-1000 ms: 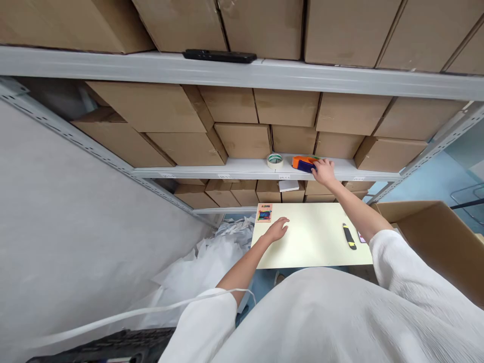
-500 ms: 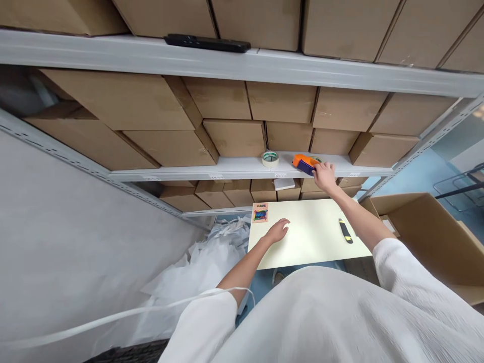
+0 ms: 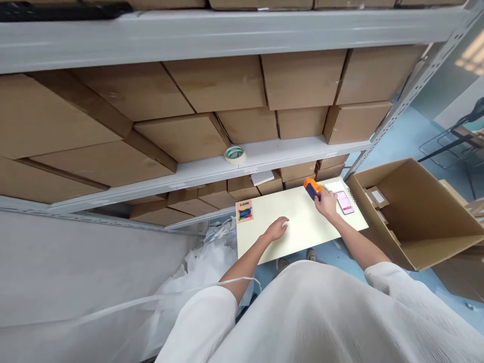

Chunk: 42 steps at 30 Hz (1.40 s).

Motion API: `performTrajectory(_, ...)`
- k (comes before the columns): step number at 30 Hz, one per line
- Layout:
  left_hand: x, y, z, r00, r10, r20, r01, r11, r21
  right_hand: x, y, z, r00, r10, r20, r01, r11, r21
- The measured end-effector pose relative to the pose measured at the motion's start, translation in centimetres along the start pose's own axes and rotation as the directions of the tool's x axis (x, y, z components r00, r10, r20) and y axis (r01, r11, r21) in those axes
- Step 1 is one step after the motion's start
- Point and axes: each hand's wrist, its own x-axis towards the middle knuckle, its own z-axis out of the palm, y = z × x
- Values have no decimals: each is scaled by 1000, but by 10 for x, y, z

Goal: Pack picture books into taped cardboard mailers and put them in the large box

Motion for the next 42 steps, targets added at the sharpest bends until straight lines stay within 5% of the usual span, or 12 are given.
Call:
performTrajectory(6, -4, 4, 16, 995, -62, 75, 61, 998, 10, -35, 35, 62, 979, 101, 175, -94, 995, -44)
performTrajectory(13, -11, 6, 37, 983, -143, 118, 143, 990, 14, -51, 56, 99, 959, 128, 253, -122, 992, -39)
performTrajectory(20, -5, 16, 39, 982, -157, 109, 157, 988, 13, -57, 62, 109, 936, 89, 340, -83, 996, -32)
performTrajectory(28, 4, 27, 34, 984, -175, 1, 175, 984, -11, -40, 68, 85, 964, 11, 267, 2, 999, -47)
performTrajectory(35, -24, 31, 36, 957, -222, -188, 217, 975, -48, -9, 29, 69, 926, -296, 236, 297, 954, 30)
performTrajectory(42, -104, 20, 51, 820, -417, -392, 371, 909, -191, -16, -51, 81, 761, -595, 258, 576, 803, 152)
